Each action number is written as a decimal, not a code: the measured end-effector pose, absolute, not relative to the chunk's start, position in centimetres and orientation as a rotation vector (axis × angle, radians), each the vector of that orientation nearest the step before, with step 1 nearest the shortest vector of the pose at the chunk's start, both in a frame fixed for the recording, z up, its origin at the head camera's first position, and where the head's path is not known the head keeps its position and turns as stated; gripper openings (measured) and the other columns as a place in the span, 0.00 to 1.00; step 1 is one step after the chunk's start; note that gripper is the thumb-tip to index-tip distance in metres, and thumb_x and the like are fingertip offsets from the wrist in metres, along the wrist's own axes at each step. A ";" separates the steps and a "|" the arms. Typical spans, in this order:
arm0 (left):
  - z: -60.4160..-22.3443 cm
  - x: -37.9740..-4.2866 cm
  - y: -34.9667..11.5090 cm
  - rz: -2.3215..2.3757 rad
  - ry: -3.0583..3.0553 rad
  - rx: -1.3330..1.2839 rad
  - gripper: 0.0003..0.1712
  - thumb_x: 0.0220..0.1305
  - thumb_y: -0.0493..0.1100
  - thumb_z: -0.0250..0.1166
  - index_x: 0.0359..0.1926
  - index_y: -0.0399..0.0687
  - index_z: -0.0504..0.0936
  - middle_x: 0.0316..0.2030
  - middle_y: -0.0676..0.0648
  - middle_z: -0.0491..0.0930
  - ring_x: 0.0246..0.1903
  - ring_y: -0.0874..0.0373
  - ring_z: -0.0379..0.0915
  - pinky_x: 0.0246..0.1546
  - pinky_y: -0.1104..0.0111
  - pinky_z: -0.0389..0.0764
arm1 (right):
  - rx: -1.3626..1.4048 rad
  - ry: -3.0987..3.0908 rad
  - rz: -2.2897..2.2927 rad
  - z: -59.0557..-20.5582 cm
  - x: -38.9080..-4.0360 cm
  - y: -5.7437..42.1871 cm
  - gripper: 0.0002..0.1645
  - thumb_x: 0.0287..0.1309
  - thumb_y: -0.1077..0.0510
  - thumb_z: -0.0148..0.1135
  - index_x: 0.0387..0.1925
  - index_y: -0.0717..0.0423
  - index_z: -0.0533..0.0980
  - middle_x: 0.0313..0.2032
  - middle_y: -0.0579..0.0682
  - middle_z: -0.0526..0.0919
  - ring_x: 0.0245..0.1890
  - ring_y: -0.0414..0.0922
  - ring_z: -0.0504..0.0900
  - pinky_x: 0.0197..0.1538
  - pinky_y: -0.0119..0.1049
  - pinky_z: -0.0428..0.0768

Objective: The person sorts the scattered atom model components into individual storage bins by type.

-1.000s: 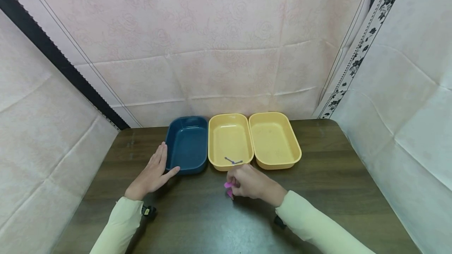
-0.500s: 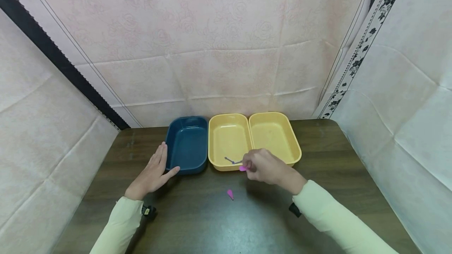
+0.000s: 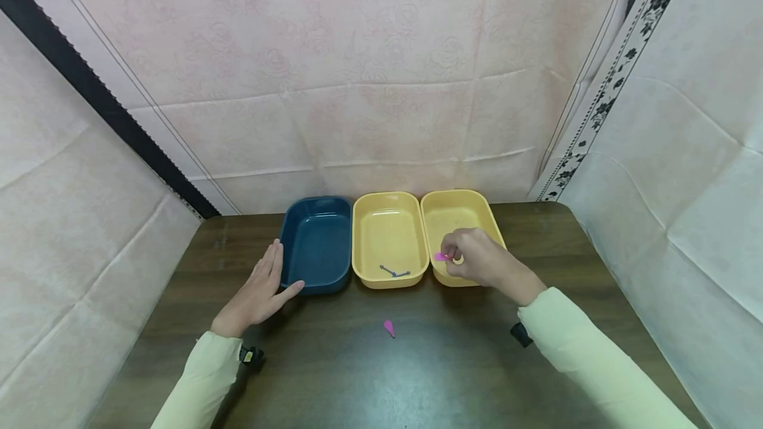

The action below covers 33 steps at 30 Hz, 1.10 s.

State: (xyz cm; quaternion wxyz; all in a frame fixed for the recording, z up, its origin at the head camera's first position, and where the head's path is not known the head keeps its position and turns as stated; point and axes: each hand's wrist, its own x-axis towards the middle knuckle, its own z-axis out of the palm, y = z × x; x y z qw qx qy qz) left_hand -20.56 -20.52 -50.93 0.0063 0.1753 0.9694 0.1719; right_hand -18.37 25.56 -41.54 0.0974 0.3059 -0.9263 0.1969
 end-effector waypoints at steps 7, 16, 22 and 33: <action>-50.8 -20.4 -20.5 0.534 3.029 0.556 0.61 0.61 0.78 0.43 0.76 0.42 0.32 0.78 0.42 0.29 0.77 0.43 0.30 0.73 0.41 0.48 | 0.810 -2.774 0.560 -42.2 -19.6 27.3 0.09 0.42 0.65 0.71 0.27 0.51 0.81 0.25 0.41 0.83 0.26 0.36 0.81 0.32 0.32 0.83; -50.8 -20.3 -20.5 0.565 3.026 0.542 0.61 0.61 0.79 0.42 0.77 0.43 0.33 0.78 0.44 0.28 0.78 0.45 0.28 0.74 0.42 0.46 | 0.689 -2.847 0.532 -43.1 -21.4 28.6 0.07 0.43 0.64 0.71 0.28 0.52 0.82 0.25 0.42 0.83 0.27 0.37 0.81 0.33 0.32 0.81; -50.9 -20.3 -20.5 0.559 3.017 0.531 0.61 0.60 0.80 0.41 0.77 0.45 0.31 0.78 0.46 0.27 0.78 0.47 0.26 0.74 0.43 0.45 | 0.642 -2.872 0.549 -44.0 -22.5 29.0 0.06 0.44 0.63 0.70 0.27 0.53 0.81 0.23 0.42 0.83 0.26 0.38 0.81 0.33 0.33 0.80; -50.8 -20.3 -20.5 0.568 3.031 0.545 0.61 0.61 0.79 0.43 0.77 0.43 0.33 0.78 0.44 0.29 0.77 0.45 0.28 0.74 0.42 0.46 | 0.534 -2.862 0.531 -44.1 -23.4 29.6 0.12 0.49 0.59 0.73 0.37 0.59 0.83 0.34 0.54 0.87 0.34 0.47 0.85 0.42 0.46 0.84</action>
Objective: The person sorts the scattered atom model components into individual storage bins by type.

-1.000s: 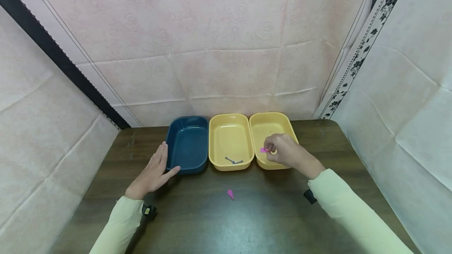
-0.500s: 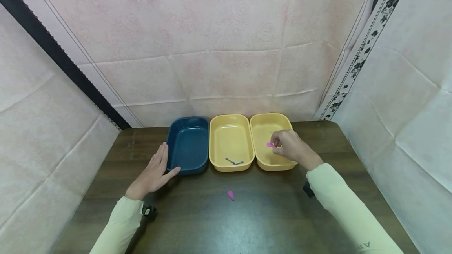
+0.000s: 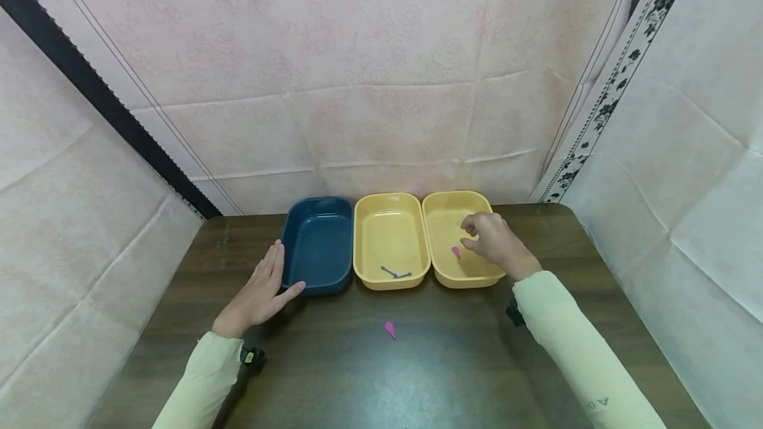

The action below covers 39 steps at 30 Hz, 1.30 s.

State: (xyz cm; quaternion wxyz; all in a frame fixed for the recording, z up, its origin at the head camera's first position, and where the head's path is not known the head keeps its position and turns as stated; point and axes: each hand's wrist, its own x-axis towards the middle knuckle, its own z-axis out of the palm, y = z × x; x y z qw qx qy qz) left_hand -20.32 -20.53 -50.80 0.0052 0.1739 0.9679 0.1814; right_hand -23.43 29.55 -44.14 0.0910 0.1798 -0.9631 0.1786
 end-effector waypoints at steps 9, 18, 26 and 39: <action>-50.8 -20.4 -20.4 0.559 3.028 0.546 0.61 0.61 0.79 0.42 0.76 0.42 0.33 0.78 0.44 0.27 0.77 0.43 0.29 0.73 0.42 0.46 | 0.583 -2.834 0.486 -41.8 -21.4 28.7 0.18 0.46 0.57 0.75 0.40 0.60 0.83 0.35 0.53 0.87 0.36 0.48 0.85 0.44 0.47 0.84; -50.8 -20.5 -20.5 0.548 3.023 0.543 0.61 0.61 0.79 0.43 0.76 0.43 0.32 0.77 0.47 0.25 0.77 0.43 0.29 0.73 0.42 0.46 | 0.726 -2.775 0.462 -40.9 -19.3 26.3 0.15 0.48 0.54 0.74 0.37 0.57 0.83 0.33 0.49 0.86 0.35 0.43 0.84 0.41 0.42 0.84; -50.8 -20.5 -20.5 0.551 3.021 0.553 0.61 0.61 0.78 0.44 0.76 0.42 0.32 0.78 0.44 0.27 0.77 0.43 0.29 0.73 0.41 0.46 | 0.826 -2.784 0.466 -41.1 -17.4 23.9 0.16 0.47 0.55 0.75 0.38 0.57 0.83 0.33 0.50 0.86 0.34 0.42 0.83 0.41 0.39 0.84; -50.7 -20.3 -20.5 0.551 3.029 0.562 0.61 0.62 0.78 0.44 0.76 0.41 0.33 0.78 0.43 0.29 0.77 0.43 0.29 0.73 0.40 0.46 | 1.000 -2.796 0.566 -42.2 -15.0 20.4 0.14 0.48 0.55 0.74 0.38 0.54 0.83 0.33 0.44 0.85 0.33 0.35 0.82 0.39 0.30 0.84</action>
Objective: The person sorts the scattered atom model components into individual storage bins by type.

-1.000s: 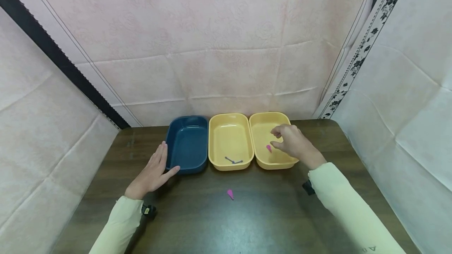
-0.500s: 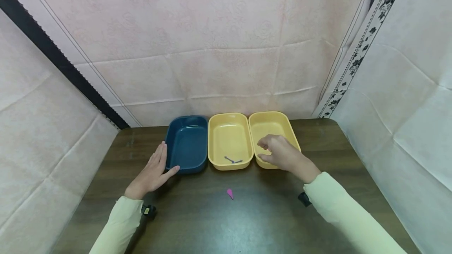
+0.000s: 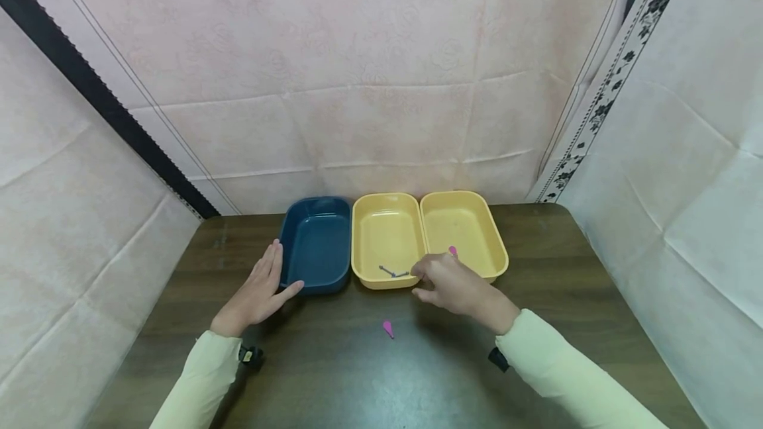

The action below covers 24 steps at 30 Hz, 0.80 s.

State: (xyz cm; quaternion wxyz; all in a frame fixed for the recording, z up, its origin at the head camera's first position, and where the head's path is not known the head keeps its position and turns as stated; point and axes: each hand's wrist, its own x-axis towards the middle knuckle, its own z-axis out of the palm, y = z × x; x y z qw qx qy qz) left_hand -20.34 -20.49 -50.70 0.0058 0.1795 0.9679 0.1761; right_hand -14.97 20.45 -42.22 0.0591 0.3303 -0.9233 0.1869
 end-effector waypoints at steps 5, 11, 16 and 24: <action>-50.8 -20.5 -20.6 0.549 3.029 0.563 0.61 0.61 0.78 0.43 0.76 0.42 0.32 0.78 0.42 0.29 0.77 0.43 0.29 0.73 0.40 0.46 | 1.057 -2.825 0.593 -43.0 -14.6 19.3 0.13 0.50 0.55 0.73 0.37 0.54 0.83 0.34 0.45 0.85 0.33 0.37 0.82 0.38 0.29 0.84; -50.8 -20.6 -20.5 0.553 3.027 0.558 0.61 0.61 0.79 0.42 0.76 0.43 0.32 0.78 0.42 0.30 0.77 0.44 0.28 0.74 0.42 0.46 | 1.124 -2.893 0.584 -44.1 -14.2 18.0 0.11 0.53 0.54 0.71 0.38 0.53 0.83 0.33 0.46 0.86 0.33 0.38 0.83 0.36 0.28 0.82; -50.8 -20.5 -20.6 0.548 3.027 0.551 0.60 0.61 0.79 0.41 0.76 0.43 0.32 0.78 0.43 0.29 0.78 0.45 0.27 0.74 0.43 0.46 | 1.167 -2.943 0.569 -45.5 -13.8 17.0 0.09 0.54 0.53 0.69 0.35 0.52 0.83 0.31 0.45 0.84 0.31 0.36 0.81 0.34 0.26 0.79; -50.8 -20.4 -20.7 0.555 3.020 0.551 0.61 0.61 0.79 0.42 0.76 0.43 0.32 0.78 0.42 0.29 0.77 0.44 0.28 0.74 0.42 0.46 | 1.189 -3.009 0.668 -47.9 -13.6 16.1 0.07 0.55 0.55 0.69 0.32 0.54 0.82 0.27 0.47 0.82 0.25 0.36 0.77 0.27 0.22 0.74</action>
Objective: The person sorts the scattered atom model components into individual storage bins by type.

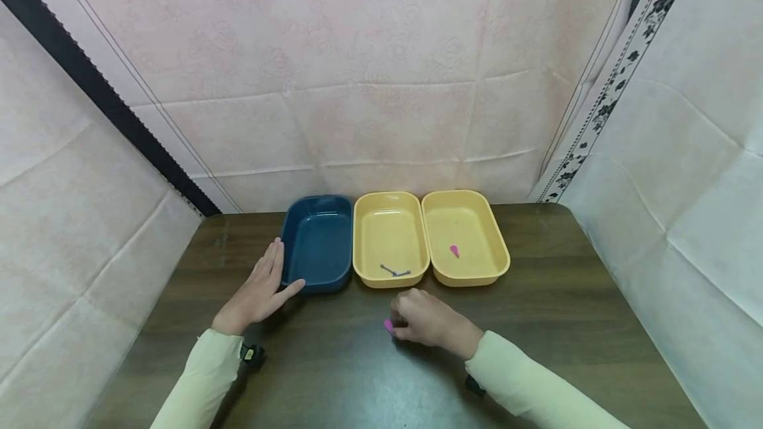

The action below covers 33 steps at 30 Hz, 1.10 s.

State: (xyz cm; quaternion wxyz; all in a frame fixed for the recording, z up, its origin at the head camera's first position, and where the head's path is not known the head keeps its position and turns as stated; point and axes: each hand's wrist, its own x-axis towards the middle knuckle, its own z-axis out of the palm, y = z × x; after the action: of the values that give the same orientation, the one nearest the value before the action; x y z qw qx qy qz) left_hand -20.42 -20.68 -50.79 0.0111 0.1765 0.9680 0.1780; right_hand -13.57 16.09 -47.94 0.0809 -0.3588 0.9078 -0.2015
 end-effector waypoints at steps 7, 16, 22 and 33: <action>-50.7 -20.4 -20.6 0.555 3.014 0.556 0.61 0.61 0.79 0.43 0.76 0.42 0.32 0.78 0.42 0.29 0.77 0.44 0.28 0.73 0.41 0.46 | -1.060 2.710 -0.609 -49.7 -13.3 15.7 0.08 0.55 0.54 0.68 0.24 0.49 0.79 0.20 0.43 0.79 0.19 0.28 0.67 0.20 0.21 0.68; -50.7 -20.3 -20.5 0.556 3.006 0.545 0.61 0.61 0.79 0.42 0.76 0.42 0.33 0.78 0.44 0.27 0.77 0.44 0.27 0.74 0.42 0.45 | -1.013 2.702 -0.639 -50.9 -13.4 15.0 0.15 0.54 0.59 0.65 0.16 0.46 0.73 0.13 0.34 0.64 0.13 0.28 0.61 0.16 0.22 0.61; -50.6 -20.4 -20.5 0.559 3.009 0.539 0.60 0.61 0.79 0.41 0.76 0.43 0.33 0.78 0.44 0.27 0.77 0.45 0.27 0.74 0.43 0.45 | -0.995 2.661 -0.645 -50.2 -14.0 15.1 0.04 0.50 0.60 0.66 0.25 0.48 0.78 0.19 0.36 0.74 0.18 0.28 0.70 0.22 0.22 0.71; -50.7 -20.4 -20.6 0.543 3.024 0.552 0.61 0.61 0.79 0.42 0.76 0.42 0.32 0.78 0.42 0.29 0.77 0.44 0.28 0.74 0.42 0.46 | -0.995 2.692 -0.666 -46.5 -14.3 16.6 0.04 0.51 0.60 0.68 0.28 0.49 0.80 0.22 0.36 0.76 0.20 0.29 0.72 0.23 0.24 0.74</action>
State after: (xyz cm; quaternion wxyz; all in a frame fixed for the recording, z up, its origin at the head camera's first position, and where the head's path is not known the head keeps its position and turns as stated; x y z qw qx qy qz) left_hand -20.40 -20.61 -50.67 0.0100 0.1767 0.9687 0.1740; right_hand -14.33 16.61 -46.47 0.0975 -0.3360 0.9094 -0.2249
